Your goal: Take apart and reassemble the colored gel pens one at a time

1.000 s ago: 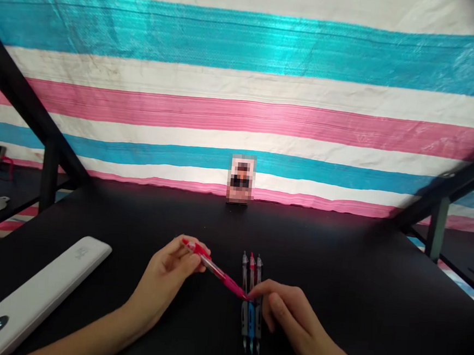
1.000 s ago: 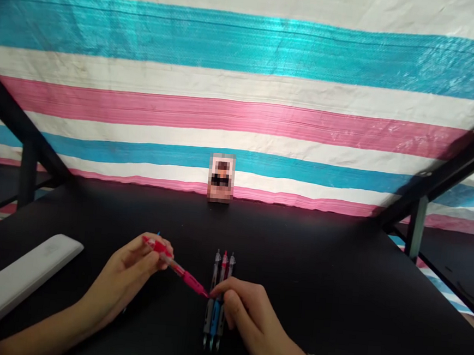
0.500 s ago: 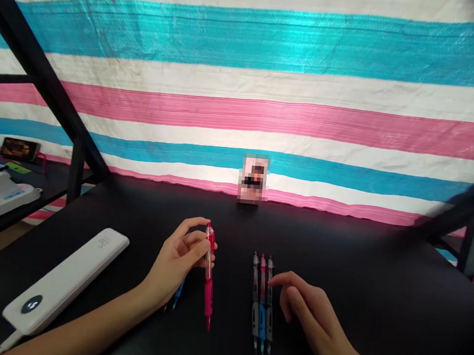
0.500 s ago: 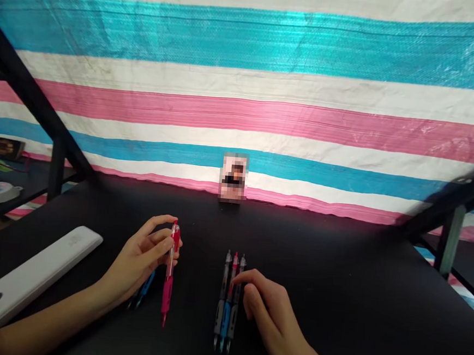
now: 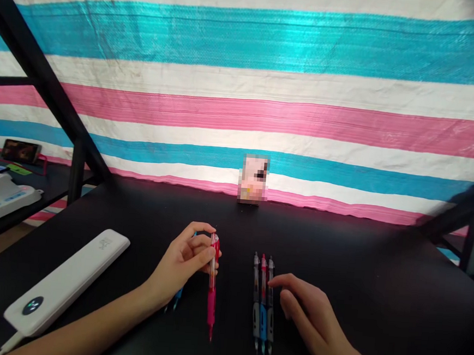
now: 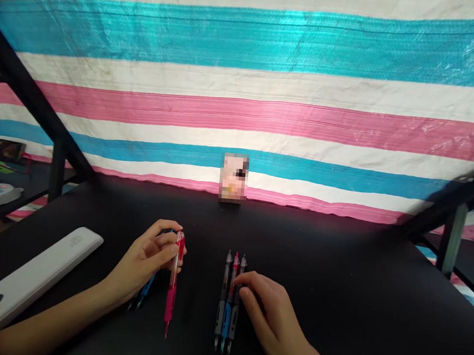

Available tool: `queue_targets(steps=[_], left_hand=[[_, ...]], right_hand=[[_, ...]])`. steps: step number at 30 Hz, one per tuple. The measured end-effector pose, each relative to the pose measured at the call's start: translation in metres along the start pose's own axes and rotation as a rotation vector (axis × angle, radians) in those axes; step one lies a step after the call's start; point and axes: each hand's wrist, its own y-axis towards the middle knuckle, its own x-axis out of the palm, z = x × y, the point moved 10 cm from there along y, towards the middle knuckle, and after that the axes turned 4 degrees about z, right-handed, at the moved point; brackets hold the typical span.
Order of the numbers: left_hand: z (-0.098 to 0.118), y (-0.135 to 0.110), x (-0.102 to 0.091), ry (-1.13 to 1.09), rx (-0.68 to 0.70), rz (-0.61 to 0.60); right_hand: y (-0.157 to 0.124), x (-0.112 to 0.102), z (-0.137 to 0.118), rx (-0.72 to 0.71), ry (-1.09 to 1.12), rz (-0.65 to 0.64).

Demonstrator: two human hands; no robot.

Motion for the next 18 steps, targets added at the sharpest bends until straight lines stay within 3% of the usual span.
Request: queue_targets(steps=[6, 18], left_hand=[[0.002, 0.001, -0.002, 0.017, 0.016, 0.0], [0.02, 0.012, -0.016, 0.065, 0.05, 0.033]], right_hand=[[0.002, -0.002, -0.011, -0.114, -0.069, 0.003], [-0.002, -0.007, -0.006, -0.139, -0.11, 0.042]])
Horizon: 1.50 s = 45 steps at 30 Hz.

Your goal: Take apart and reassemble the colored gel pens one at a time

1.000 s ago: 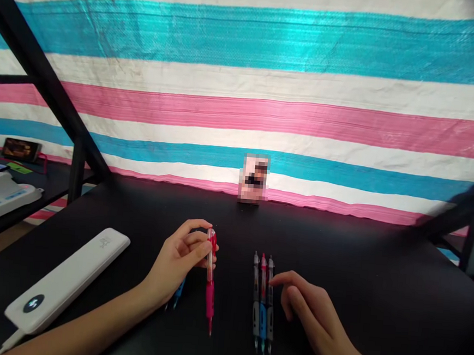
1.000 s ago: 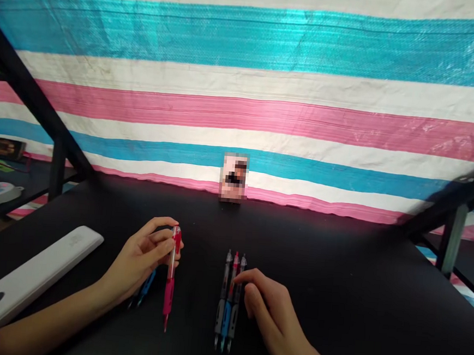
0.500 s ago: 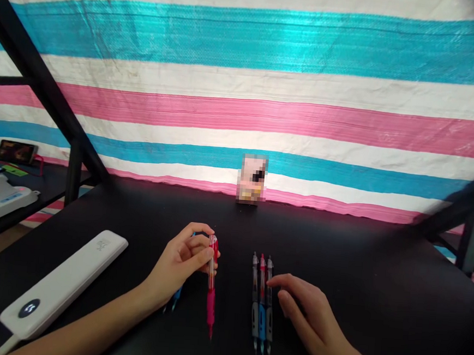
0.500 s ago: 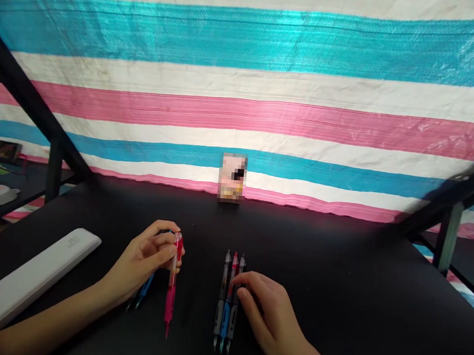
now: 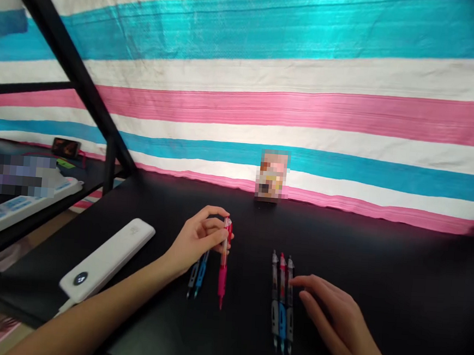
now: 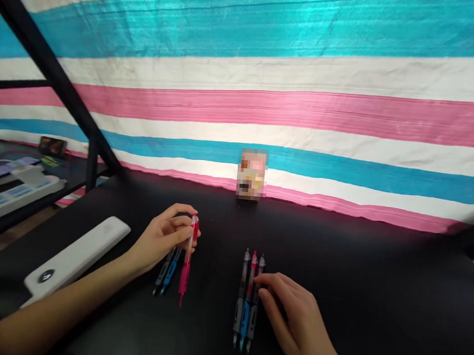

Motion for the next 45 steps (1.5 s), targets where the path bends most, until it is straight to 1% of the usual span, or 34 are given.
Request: queue_targets(steps=[3, 6, 9, 12, 16, 20, 23, 29, 32, 36, 39, 40, 42, 43, 45], left_hand=[[0.006, 0.005, -0.01, 0.028, 0.02, 0.025], [0.011, 0.008, -0.015, 0.053, 0.036, 0.03], [0.011, 0.008, -0.015, 0.079, 0.034, 0.012], [0.009, 0.009, -0.013, 0.118, 0.028, -0.008], [0.005, 0.012, -0.014, 0.214, 0.029, -0.01], [0.005, 0.017, -0.019, 0.372, 0.068, 0.013], [0.006, 0.02, -0.023, 0.54, 0.121, 0.026], [0.008, 0.022, -0.023, 0.876, 0.233, 0.015], [0.004, 0.023, -0.024, 0.989, 0.269, 0.003], [0.0, 0.022, -0.023, 1.08, 0.315, 0.005], [0.004, 0.014, -0.011, 1.105, 0.384, -0.001], [0.006, 0.01, -0.002, 1.104, 0.411, -0.018], [0.004, -0.004, 0.021, 1.094, 0.461, -0.105], [0.001, -0.013, 0.037, 1.085, 0.494, -0.196], [-0.013, -0.04, 0.074, 1.132, 0.609, -0.47]], right_hand=[[-0.002, 0.001, 0.004, -0.004, 0.013, 0.005], [-0.001, 0.003, 0.005, -0.018, 0.021, 0.006], [0.001, 0.003, 0.004, -0.022, 0.013, 0.015], [0.002, 0.001, 0.004, 0.005, 0.006, 0.032], [0.001, 0.002, 0.005, 0.0, -0.005, 0.013], [0.001, 0.003, 0.004, -0.024, -0.015, -0.006], [0.001, 0.003, 0.002, -0.038, -0.018, -0.008], [0.001, 0.002, 0.001, -0.045, -0.034, -0.002], [0.002, 0.001, 0.0, -0.05, -0.037, -0.004], [0.003, 0.002, -0.002, -0.054, -0.033, -0.006], [0.004, 0.001, -0.004, -0.047, -0.032, 0.004], [0.005, 0.0, -0.005, -0.047, -0.035, 0.014], [0.006, -0.002, -0.006, -0.041, -0.048, 0.042], [0.007, -0.003, -0.008, -0.044, -0.053, 0.049], [0.008, -0.006, -0.01, -0.04, -0.054, 0.078]])
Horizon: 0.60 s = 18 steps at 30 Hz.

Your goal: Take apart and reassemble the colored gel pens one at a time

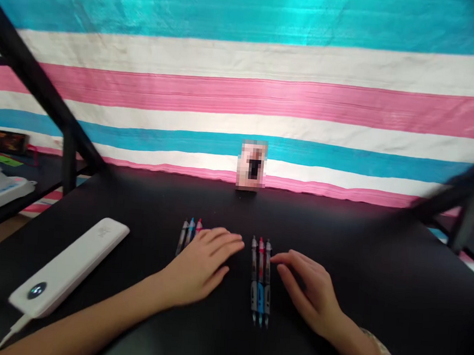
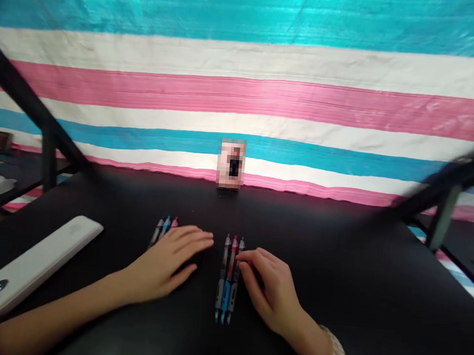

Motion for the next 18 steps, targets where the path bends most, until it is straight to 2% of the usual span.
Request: queue_targets(steps=[1, 3, 5, 13, 18], left_hand=[[0.016, -0.003, 0.014, 0.028, 0.093, -0.086], [0.039, -0.012, 0.032, 0.07, 0.254, -0.155], [0.049, -0.016, 0.038, 0.145, 0.337, -0.122], [0.054, -0.009, 0.024, 0.38, 0.429, 0.098], [0.057, -0.013, 0.022, 0.369, 0.483, 0.156]], right_hand=[[0.0, -0.001, -0.001, -0.001, -0.001, 0.013], [0.0, -0.004, -0.003, -0.015, 0.004, 0.038], [0.0, -0.007, -0.006, -0.041, 0.011, 0.064], [-0.004, -0.005, -0.009, -0.07, 0.024, 0.044], [-0.003, 0.0, -0.012, -0.071, 0.041, -0.003]])
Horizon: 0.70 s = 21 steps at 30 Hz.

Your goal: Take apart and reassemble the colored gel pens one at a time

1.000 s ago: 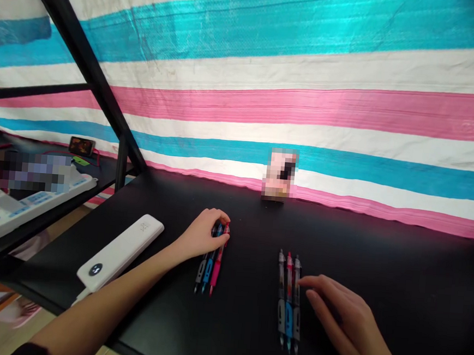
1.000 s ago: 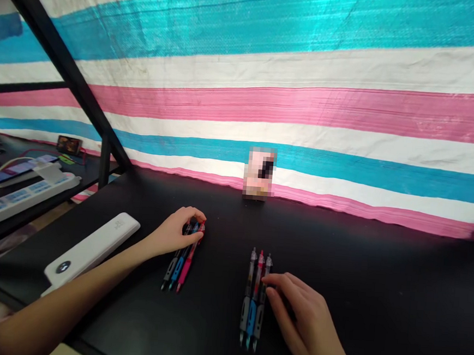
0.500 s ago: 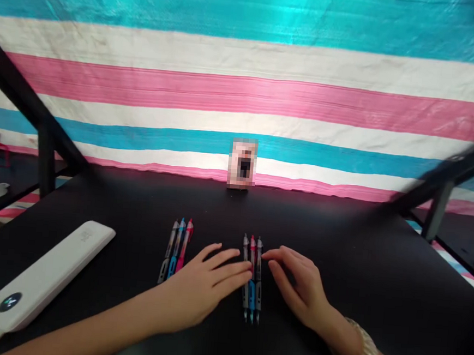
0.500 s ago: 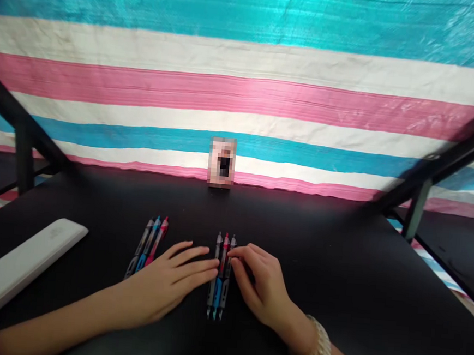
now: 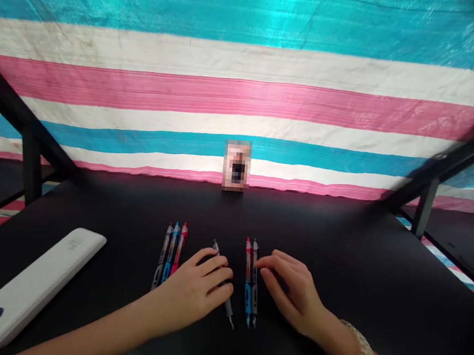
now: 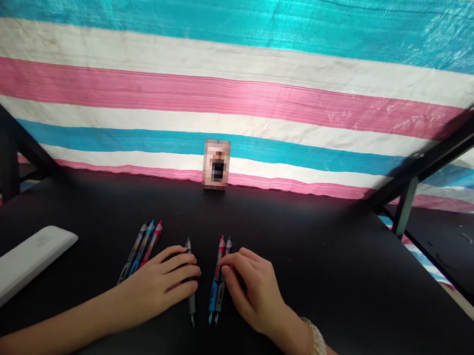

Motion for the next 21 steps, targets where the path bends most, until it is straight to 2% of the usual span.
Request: queue_targets(steps=[5, 10, 12, 15, 21], left_hand=[[-0.002, 0.003, -0.019, -0.031, -0.041, 0.085], [0.0, 0.007, -0.038, 0.01, -0.043, 0.173], [0.0, 0.005, -0.041, 0.026, -0.043, 0.187], [-0.005, 0.001, -0.043, 0.084, -0.063, 0.201], [-0.02, -0.004, -0.032, 0.146, -0.122, 0.11]], right_hand=[[0.002, 0.012, -0.009, -0.021, 0.011, -0.113], [-0.003, 0.03, -0.027, -0.142, -0.084, -0.234], [-0.003, 0.03, -0.03, -0.175, -0.121, -0.214], [0.001, 0.021, -0.026, -0.152, -0.104, -0.139], [0.003, 0.008, -0.007, -0.047, -0.062, -0.039]])
